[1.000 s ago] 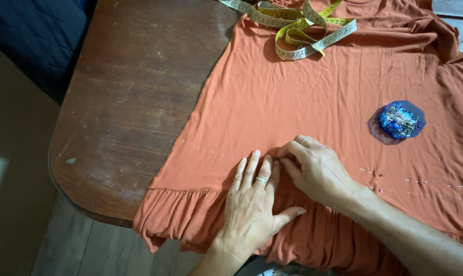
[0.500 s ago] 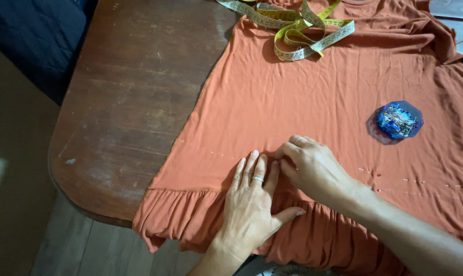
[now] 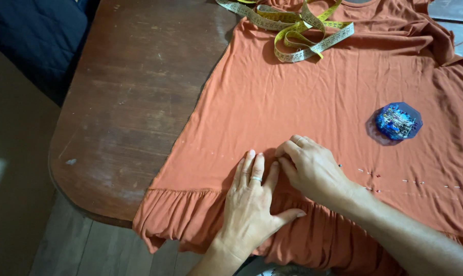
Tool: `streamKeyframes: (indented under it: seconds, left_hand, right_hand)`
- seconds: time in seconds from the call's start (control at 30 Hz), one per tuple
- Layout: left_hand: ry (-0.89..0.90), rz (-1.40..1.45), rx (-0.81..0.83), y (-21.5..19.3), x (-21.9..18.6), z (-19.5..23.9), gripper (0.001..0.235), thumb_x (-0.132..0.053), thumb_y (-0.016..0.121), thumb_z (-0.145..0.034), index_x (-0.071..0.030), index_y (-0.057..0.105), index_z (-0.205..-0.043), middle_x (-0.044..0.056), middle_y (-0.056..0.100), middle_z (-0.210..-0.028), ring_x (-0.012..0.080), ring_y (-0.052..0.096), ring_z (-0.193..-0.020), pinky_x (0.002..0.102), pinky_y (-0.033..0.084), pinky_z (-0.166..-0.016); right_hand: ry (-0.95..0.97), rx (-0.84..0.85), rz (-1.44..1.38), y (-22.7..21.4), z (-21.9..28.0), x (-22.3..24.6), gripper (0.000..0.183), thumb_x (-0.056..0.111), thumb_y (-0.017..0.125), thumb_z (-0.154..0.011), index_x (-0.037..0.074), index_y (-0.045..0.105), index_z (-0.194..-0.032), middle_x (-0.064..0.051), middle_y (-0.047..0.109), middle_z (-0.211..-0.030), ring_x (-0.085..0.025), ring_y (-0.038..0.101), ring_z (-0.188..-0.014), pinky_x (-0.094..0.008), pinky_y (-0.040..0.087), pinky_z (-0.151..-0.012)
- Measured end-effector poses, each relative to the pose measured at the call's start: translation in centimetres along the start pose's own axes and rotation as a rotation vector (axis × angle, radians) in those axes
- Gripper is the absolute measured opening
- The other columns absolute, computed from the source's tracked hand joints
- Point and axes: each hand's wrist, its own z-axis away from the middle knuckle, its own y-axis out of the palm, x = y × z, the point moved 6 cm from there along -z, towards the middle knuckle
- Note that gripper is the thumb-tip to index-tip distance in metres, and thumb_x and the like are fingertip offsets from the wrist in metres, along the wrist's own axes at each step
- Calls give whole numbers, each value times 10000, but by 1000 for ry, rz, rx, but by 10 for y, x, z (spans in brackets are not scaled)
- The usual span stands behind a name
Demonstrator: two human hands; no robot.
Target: The person pins the hem of an orange sleeveless top to a wooden table using straight pins from a blue pincushion. The hands repeatedly pick up pins and insert them into the fabric along the ruffled edge.
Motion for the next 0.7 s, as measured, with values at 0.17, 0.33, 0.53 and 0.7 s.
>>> streamKeyframes:
  seconds: [0.17,0.33,0.53,0.7]
  left_hand:
    - [8,-4,-18,3,1,2,1024,-738,696,-719,-37,483,-1435,258,351,-1522,431,281,-1445,534,256,-1164]
    - [2,-16,-12,2,1,1,1031,-753,689,-707,-39,498,-1425,232,367,-1513,416,285,-1442,537,251,-1161]
    - [5,-17,-11,0,0,-1,1041,-741,724,-689,-36,499,-1420,235,399,-1480,425,298,-1434,544,266,-1153]
    - [1,-29,-11,0,1,0,1034,-743,717,-698,-54,487,-1434,232,394,-1495,416,294,-1439,537,274,-1146]
  right_hand:
    - [-9,-43,-11,-2,5,2,103,181,549,-918,119,604,-978,-61,637,-917,-299,619,-835,-467,502,-670]
    - [-16,-66,-50,-1,5,4,79,161,543,-919,116,585,-969,-62,618,-901,-278,606,-814,-428,498,-687]
    - [6,-120,-178,-8,4,9,103,139,615,-913,108,517,-916,-40,650,-840,-250,627,-729,-388,485,-656]
    - [157,-53,-154,-8,1,-1,172,232,701,-890,152,551,-914,-2,691,-781,-237,651,-686,-388,492,-647]
